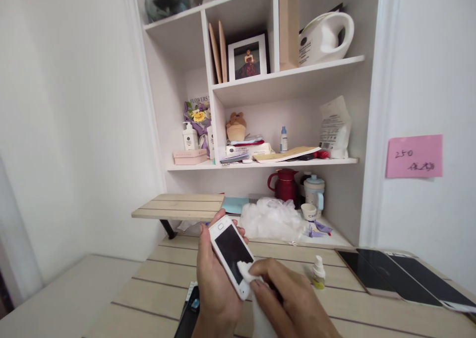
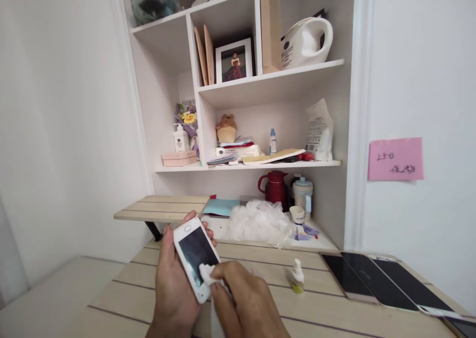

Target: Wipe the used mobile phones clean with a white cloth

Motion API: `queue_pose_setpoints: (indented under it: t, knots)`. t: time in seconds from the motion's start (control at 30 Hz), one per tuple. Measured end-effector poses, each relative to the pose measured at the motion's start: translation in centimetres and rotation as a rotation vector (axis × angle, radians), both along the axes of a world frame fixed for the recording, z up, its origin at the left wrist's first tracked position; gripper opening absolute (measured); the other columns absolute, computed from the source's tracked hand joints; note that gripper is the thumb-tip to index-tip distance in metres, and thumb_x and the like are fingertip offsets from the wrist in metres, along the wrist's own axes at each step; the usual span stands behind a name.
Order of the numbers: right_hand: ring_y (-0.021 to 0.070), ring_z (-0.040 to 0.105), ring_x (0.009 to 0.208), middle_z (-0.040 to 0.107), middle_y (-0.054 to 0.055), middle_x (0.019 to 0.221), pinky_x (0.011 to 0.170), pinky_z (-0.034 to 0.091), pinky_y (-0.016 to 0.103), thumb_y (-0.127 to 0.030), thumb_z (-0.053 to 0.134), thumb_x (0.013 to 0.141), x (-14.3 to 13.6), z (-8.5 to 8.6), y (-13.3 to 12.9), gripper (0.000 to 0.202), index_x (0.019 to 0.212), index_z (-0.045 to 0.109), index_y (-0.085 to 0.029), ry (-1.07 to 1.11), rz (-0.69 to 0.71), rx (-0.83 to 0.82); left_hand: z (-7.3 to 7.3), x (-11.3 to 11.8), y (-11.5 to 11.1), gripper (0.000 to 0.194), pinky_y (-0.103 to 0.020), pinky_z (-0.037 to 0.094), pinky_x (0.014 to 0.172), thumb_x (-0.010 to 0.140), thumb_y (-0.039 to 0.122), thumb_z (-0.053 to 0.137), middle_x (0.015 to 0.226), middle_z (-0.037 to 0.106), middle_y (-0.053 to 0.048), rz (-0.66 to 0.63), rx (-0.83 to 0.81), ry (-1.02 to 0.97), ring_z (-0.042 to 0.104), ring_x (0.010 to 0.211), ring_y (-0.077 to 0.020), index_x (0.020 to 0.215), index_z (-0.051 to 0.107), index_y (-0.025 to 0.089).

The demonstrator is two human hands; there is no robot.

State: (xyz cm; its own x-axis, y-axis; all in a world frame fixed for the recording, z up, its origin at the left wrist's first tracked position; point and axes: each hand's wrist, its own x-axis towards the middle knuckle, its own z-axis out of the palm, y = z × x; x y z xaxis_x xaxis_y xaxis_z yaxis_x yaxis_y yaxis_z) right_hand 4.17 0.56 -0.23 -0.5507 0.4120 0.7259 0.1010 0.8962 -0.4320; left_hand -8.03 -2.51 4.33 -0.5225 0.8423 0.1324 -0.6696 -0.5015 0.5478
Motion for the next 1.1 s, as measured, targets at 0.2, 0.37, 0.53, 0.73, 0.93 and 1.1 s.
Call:
queue_pose_setpoints:
  t: [0.2,0.37,0.53,0.73,0.93,1.1]
  knots:
    - [0.0141,0.059,0.056,0.066,-0.001,0.074,0.053,0.041,0.024,-0.024,0.047,0.094,-0.4,-0.5,-0.4,0.009,0.096,0.055,-0.025,-0.015,0.000,0.024,0.0,0.3,0.1,0.058,-0.024,0.048,0.058,0.087,0.055,0.056,0.088,0.070,-0.008,-0.043,0.012,-0.015,0.062,0.067,-0.0162,0.135,0.055,0.023]
    - [0.0165,0.066,0.070,0.068,0.000,0.083,0.065,0.046,0.026,-0.022,0.045,0.097,0.3,-0.2,0.2,0.011,0.100,0.055,-0.025,0.062,-0.097,-0.022,-0.3,1.2,0.0,0.060,-0.029,0.051,0.071,0.086,0.055,0.055,0.091,0.070,-0.010,-0.087,0.025,-0.002,0.064,0.078,-0.0194,0.135,0.055,0.021]
    - [0.0164,0.066,0.065,0.066,-0.001,0.079,0.060,0.046,0.026,-0.021,0.046,0.095,-0.2,-0.5,-0.1,0.009,0.098,0.053,-0.025,0.086,-0.145,0.030,-0.7,1.3,0.1,0.060,-0.028,0.050,0.070,0.086,0.055,0.055,0.088,0.070,-0.010,-0.082,-0.010,0.069,0.063,0.075,-0.0186,0.135,0.056,0.019]
    - [0.0170,0.069,0.079,0.069,0.001,0.090,0.069,0.050,0.026,-0.020,0.048,0.095,0.7,0.2,0.5,0.012,0.105,0.053,-0.025,0.186,-0.216,0.040,-1.4,2.5,0.1,0.057,-0.034,0.051,0.085,0.086,0.052,0.059,0.101,0.073,-0.012,-0.128,-0.006,0.162,0.067,0.089,-0.0232,0.130,0.062,0.016]
    - [0.0152,0.067,0.071,0.067,-0.001,0.083,0.066,0.049,0.025,-0.017,0.048,0.095,1.3,1.1,0.3,0.013,0.103,0.054,-0.025,0.204,-0.150,0.113,-2.0,3.3,0.3,0.056,-0.038,0.041,0.106,0.083,0.056,0.061,0.120,0.070,-0.012,-0.167,-0.170,0.302,0.060,0.116,-0.0294,0.122,0.068,0.016]
    - [0.0166,0.067,0.074,0.068,0.000,0.085,0.066,0.048,0.026,-0.019,0.050,0.095,1.8,1.5,0.9,0.010,0.100,0.057,-0.023,0.270,-0.288,0.091,-2.7,3.3,1.1,0.059,-0.035,0.032,0.113,0.090,0.061,0.047,0.129,0.066,-0.010,-0.175,-0.158,0.368,0.052,0.128,-0.0280,0.120,0.070,0.015]
